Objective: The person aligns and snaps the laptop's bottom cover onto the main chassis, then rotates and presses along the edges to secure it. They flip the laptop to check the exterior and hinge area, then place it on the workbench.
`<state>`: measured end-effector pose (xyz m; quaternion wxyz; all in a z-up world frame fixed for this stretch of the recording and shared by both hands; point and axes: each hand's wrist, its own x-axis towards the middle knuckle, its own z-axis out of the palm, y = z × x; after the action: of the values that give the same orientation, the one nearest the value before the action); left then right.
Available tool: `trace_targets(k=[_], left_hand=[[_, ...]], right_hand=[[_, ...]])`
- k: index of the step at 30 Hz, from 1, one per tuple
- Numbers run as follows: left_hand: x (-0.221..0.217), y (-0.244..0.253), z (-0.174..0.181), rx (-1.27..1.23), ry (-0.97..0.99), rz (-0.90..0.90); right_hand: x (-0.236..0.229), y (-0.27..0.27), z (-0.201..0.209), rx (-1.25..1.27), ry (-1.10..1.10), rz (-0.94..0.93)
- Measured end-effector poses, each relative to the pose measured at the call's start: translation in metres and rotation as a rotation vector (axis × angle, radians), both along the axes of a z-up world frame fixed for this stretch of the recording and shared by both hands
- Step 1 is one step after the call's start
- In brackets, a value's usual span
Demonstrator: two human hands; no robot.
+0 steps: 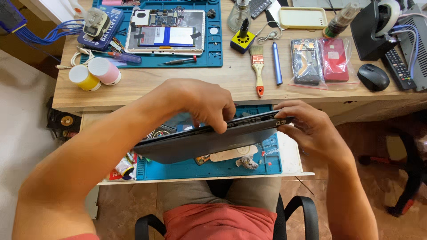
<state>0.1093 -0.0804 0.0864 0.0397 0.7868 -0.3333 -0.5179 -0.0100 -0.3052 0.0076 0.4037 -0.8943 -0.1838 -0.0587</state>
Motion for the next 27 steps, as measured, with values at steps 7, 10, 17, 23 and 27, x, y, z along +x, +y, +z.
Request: trace_targets(k=[7,10,17,23,27], left_hand=[[-0.001,0.046,-0.010,-0.148,-0.026,0.127],[-0.001,0.058,-0.004,-0.121,-0.020,0.083],[-0.009,0.081,0.007,0.034,-0.038,0.024],[-0.010,0.089,0.001,0.015,-0.058,0.018],[-0.016,0.101,0.011,0.108,-0.083,0.017]], right_hand=[[-0.001,0.001,-0.005,0.290,0.201,-0.075],[0.001,0.002,-0.004,0.245,0.182,-0.065],[-0.003,0.004,-0.004,0.237,0.183,-0.077],[-0.002,-0.009,-0.018,0.263,0.179,-0.042],[-0.003,-0.004,-0.014,0.261,0.191,-0.079]])
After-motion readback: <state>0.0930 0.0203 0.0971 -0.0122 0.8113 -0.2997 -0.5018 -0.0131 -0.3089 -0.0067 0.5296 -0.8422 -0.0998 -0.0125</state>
